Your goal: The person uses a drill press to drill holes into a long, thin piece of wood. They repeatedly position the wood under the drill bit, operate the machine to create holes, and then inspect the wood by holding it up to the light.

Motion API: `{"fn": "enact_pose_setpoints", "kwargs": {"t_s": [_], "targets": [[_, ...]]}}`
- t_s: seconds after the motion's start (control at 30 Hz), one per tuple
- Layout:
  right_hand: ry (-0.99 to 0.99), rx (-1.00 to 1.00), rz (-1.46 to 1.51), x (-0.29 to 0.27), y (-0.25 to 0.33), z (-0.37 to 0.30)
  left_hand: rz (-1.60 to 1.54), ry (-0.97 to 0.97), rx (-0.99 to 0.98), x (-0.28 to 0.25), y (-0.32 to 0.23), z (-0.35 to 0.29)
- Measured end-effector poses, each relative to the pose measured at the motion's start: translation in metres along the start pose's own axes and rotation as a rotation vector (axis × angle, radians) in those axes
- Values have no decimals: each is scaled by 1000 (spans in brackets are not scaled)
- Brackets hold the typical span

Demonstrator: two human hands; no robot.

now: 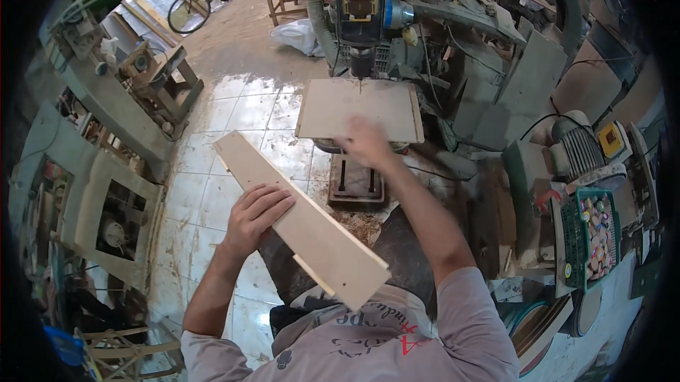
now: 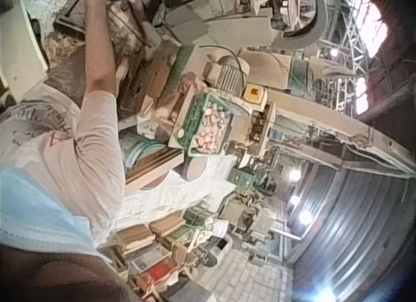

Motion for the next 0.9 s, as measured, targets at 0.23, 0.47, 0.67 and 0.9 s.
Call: {"fn": "enact_pose_setpoints", "kwargs": {"t_s": [0.23,0.47,0.67,0.9], "targets": [[-72,254,323,-50,-53,-59,1,-80,101,37,13,7],[324,314,1422,30,48,-153,-175,-26,245,104,7,14],[66,457,1543,47,31,-149,-114,-41,-234,129,49,21],[17,433,1394,75,36,-159,-1107,106,-1261,191,70,-49]]}}
Point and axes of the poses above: each hand's wrist, its own z-axis towards the middle knuckle, its own x-axis out of the palm, y = z × x, the point moved 10 cm from there along z, towards the middle knuckle, and after that the axes turned 10 degrees about -y, right-handed, at the moved point
